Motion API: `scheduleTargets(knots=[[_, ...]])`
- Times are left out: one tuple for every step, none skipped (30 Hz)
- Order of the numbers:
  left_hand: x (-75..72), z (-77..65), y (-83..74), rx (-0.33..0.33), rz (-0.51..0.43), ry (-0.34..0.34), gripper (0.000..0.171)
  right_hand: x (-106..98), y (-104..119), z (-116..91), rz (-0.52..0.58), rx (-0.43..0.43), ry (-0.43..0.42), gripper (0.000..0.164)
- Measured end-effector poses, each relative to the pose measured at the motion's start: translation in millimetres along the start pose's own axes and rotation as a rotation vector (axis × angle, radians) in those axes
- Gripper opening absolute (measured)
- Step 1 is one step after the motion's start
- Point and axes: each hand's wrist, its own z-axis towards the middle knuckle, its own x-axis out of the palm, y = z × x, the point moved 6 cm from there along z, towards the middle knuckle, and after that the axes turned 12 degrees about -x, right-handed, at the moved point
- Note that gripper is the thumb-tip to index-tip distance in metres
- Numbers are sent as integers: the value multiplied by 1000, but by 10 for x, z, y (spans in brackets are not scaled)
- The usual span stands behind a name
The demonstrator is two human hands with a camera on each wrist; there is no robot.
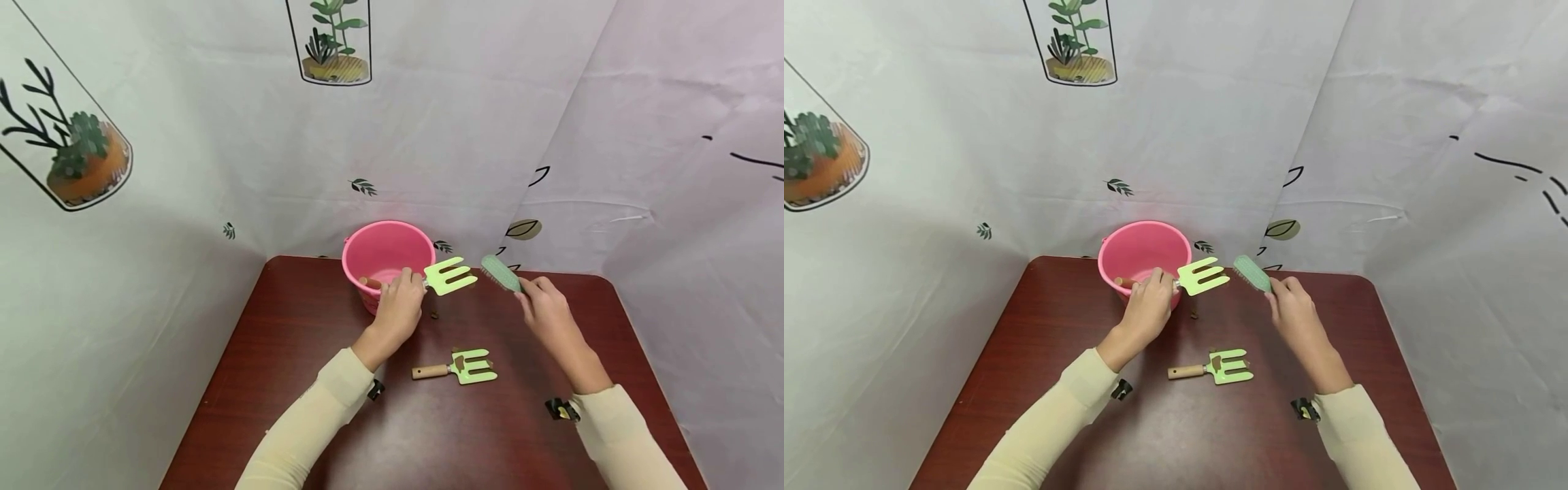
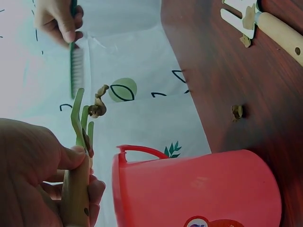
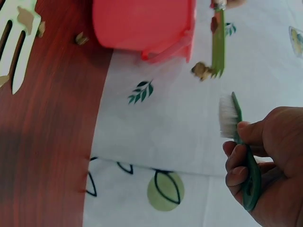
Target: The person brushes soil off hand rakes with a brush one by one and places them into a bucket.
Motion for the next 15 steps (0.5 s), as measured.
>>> scheduleTargets(knots=[[3,-1,-5,2,3,-3,12,4,24,19,5,-7,3,27],[8,-2,-10,4,5,-7,12,11,50,38,11,-13,8,27],[11,-3,-16,6,11,-13,12,20,75,57,16,-19,15,27],[17,-5,-21,10,16,-18,12,31,100,76,22,-23,24,28],[22,-6,-27,12,21,-20,12,45,123,94,28,-26,34,28],[25,-7,-33,15,25,-23,11,60,145,112,34,-29,44,28],[31,-8,-38,16,29,-25,11,75,166,129,39,-30,53,28],[36,-9,-44,19,30,-26,11,89,188,145,44,-31,62,28],[43,-9,-50,21,33,-23,11,103,209,158,50,-33,71,28],[52,-10,-55,23,35,-18,11,118,231,170,56,-36,80,28],[58,-11,-58,23,35,-13,11,134,252,181,63,-37,92,27],[64,-11,-61,23,34,-8,12,147,276,192,69,-41,103,27],[70,-10,-64,23,32,-4,13,158,300,202,77,-45,113,28],[74,-12,-66,24,33,-3,14,171,321,209,84,-48,125,27],[79,-14,-69,25,35,-3,14,183,342,216,90,-52,137,28]])
